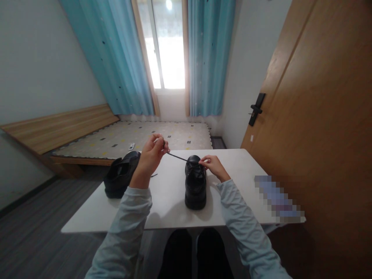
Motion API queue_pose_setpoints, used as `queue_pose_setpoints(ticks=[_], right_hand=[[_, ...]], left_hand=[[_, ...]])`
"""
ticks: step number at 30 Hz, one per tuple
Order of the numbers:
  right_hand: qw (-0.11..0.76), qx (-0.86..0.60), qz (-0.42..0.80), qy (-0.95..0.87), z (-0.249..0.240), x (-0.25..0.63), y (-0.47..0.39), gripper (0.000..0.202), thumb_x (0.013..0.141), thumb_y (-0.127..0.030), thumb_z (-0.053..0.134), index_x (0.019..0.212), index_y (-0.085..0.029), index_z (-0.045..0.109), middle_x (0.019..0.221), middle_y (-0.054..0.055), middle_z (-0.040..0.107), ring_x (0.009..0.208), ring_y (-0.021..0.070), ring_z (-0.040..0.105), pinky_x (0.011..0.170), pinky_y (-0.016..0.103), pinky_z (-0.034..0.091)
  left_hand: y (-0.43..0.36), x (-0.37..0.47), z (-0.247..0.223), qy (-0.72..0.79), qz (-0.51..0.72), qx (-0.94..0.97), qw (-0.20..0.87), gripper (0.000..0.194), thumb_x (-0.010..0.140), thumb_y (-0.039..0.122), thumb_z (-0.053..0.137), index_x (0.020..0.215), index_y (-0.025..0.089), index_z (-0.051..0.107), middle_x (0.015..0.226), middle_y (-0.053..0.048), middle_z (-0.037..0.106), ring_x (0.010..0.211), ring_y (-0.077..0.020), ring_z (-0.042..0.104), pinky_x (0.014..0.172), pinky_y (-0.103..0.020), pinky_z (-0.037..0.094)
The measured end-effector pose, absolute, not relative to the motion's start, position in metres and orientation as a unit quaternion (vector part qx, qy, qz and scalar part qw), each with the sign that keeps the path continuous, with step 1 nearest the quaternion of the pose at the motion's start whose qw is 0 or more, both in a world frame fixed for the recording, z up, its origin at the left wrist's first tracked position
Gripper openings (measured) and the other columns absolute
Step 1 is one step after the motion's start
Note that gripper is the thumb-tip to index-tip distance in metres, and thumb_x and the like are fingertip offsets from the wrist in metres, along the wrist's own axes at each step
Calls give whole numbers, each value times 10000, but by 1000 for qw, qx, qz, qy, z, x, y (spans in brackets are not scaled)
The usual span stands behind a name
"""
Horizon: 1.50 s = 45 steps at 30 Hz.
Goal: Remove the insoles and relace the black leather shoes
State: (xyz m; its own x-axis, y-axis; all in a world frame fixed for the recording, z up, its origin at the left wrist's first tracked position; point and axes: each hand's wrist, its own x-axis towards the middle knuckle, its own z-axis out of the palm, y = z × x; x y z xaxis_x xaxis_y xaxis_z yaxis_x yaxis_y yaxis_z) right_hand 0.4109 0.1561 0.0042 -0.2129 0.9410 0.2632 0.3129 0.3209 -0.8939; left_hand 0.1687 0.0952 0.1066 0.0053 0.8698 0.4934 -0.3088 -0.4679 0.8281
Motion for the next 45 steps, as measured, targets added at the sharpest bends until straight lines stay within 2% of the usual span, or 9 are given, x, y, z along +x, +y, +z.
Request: queue_pose_setpoints(ticks=[6, 13, 16, 19, 24, 30, 33, 38, 45], right_hand=[[462, -486, 369, -643, 2, 406, 155, 190, 746, -323, 649, 716, -149, 580, 634, -3, 593, 540, 100, 561, 490, 211, 492], [468, -500, 405, -605, -1, 410, 150, 128, 770, -238, 590, 693, -153, 532, 677, -1, 577, 612, 107, 583, 547, 234, 532], [452, -506, 398, -618, -1, 413, 147, 74, 743, -204, 604, 754, -138, 571, 723, 15, 590, 616, 113, 588, 517, 229, 517], [470, -499, 345, -641, 5, 412, 142, 148, 757, -212, 585, 887, -145, 613, 834, 33, 605, 633, 112, 575, 499, 220, 485], [456, -440, 221, -741, 14, 403, 131, 171, 798, -299, 609, 857, -169, 703, 867, 37, 559, 696, 112, 510, 679, 266, 473], [429, -422, 200, -773, 13, 393, 126, 117, 755, -274, 676, 801, -170, 703, 853, 24, 509, 683, 108, 479, 634, 246, 432], [421, -414, 198, -782, 14, 391, 124, 89, 776, -241, 654, 799, -173, 706, 848, 24, 514, 723, 118, 497, 672, 252, 433], [411, -414, 184, -791, 14, 386, 123, 196, 860, -263, 567, 761, -165, 706, 848, 33, 521, 797, 139, 522, 766, 279, 420], [406, -414, 183, -794, 11, 382, 126, 197, 879, -219, 533, 787, -171, 700, 829, 26, 516, 812, 147, 524, 787, 285, 406]], left_hand=[[98, 167, 104, 300, 618, 624, 373, 237, 815, 398, 606, 873, 201, 488, 613, 65, 399, 512, -61, 408, 486, -180, 424], [104, 154, 96, 355, 606, 652, 285, 231, 834, 412, 579, 885, 187, 563, 606, 55, 392, 498, -59, 376, 466, -175, 354], [107, 141, 93, 409, 587, 663, 220, 243, 833, 411, 569, 891, 178, 609, 627, 37, 449, 520, -71, 401, 477, -187, 349], [110, 131, 91, 455, 561, 673, 159, 251, 829, 397, 556, 897, 172, 643, 646, 16, 523, 544, -89, 442, 506, -206, 356], [112, 129, 86, 491, 461, 735, 76, 240, 852, 352, 517, 865, 176, 680, 813, -40, 657, 728, -144, 562, 678, -250, 428], [117, 144, 74, 458, 328, 822, 86, 205, 855, 303, 538, 841, 202, 715, 869, -45, 683, 781, -153, 612, 774, -271, 449], [120, 153, 65, 439, 294, 844, 93, 243, 882, 236, 480, 878, 198, 720, 891, -57, 680, 803, -149, 624, 773, -263, 454], [122, 167, 49, 434, 302, 839, 126, 176, 861, 227, 533, 926, 199, 693, 880, -45, 710, 809, -157, 648, 773, -269, 469], [124, 176, 29, 458, 345, 807, 138, 149, 800, 248, 642, 941, 218, 679, 830, -29, 717, 778, -165, 670, 761, -285, 503]])
